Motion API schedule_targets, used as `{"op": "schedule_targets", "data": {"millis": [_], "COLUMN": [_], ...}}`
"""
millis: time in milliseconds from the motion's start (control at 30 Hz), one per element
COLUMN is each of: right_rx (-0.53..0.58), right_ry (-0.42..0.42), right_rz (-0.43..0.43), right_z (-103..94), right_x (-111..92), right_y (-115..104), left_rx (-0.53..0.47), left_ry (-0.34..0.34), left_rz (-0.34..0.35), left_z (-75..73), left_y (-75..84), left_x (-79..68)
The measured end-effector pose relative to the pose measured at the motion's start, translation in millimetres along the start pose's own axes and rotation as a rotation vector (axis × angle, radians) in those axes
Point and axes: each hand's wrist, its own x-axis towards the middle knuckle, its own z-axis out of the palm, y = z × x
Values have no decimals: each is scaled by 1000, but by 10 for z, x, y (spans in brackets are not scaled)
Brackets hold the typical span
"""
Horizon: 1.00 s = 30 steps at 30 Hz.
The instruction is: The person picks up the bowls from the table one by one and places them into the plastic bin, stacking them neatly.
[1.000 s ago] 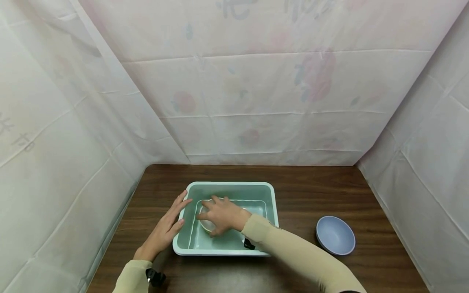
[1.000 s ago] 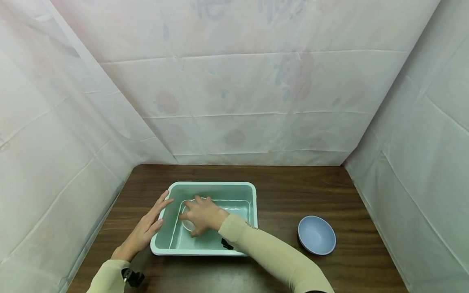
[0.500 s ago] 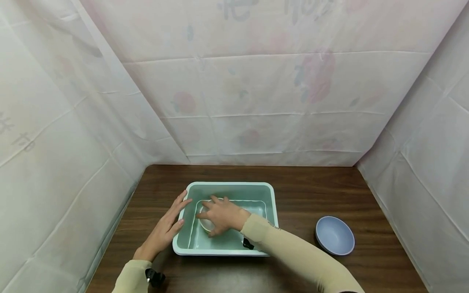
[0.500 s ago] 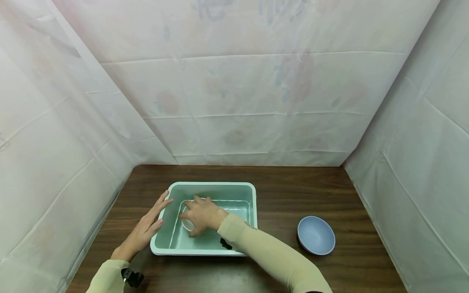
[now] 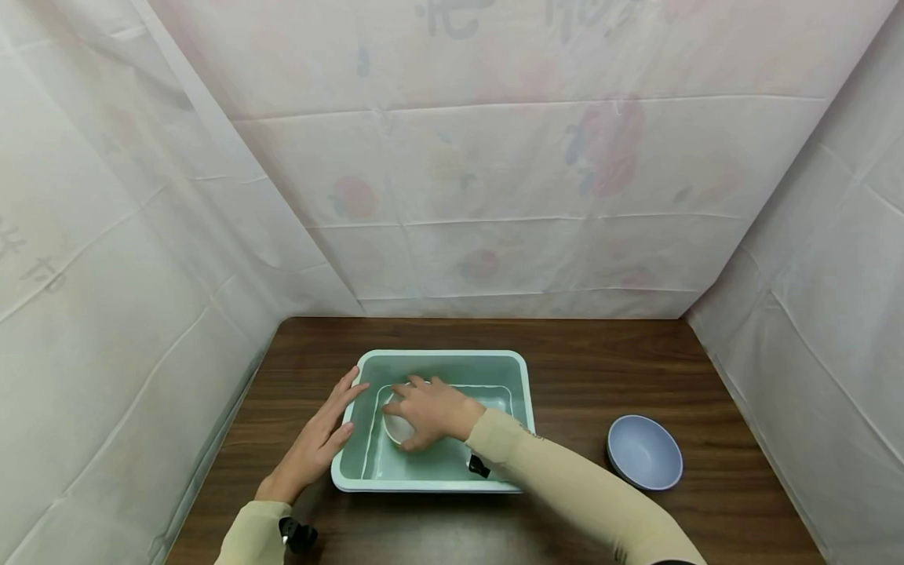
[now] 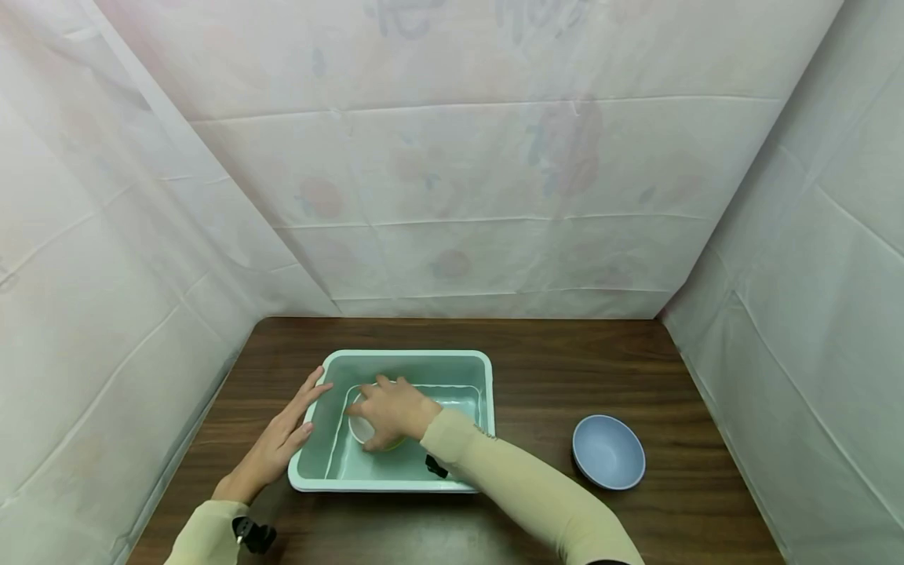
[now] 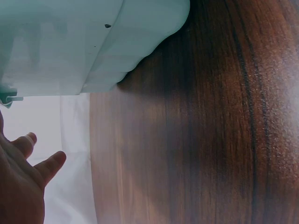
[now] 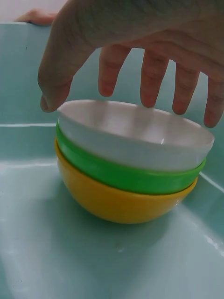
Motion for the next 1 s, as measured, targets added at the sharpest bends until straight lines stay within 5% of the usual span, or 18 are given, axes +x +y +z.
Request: {"op": "schedule_targets", "data": {"millis": [1000], "right_rx": [54], "right_ry": [34], "right_rz": [1], "right_z": [-347], "right_x": [-350], "right_y": [146], "left_rx": [-16], "left_ry": [-8], "left_rz": [12], "left_z": [-9], "left_y": [-35], "left_x": [-4]}}
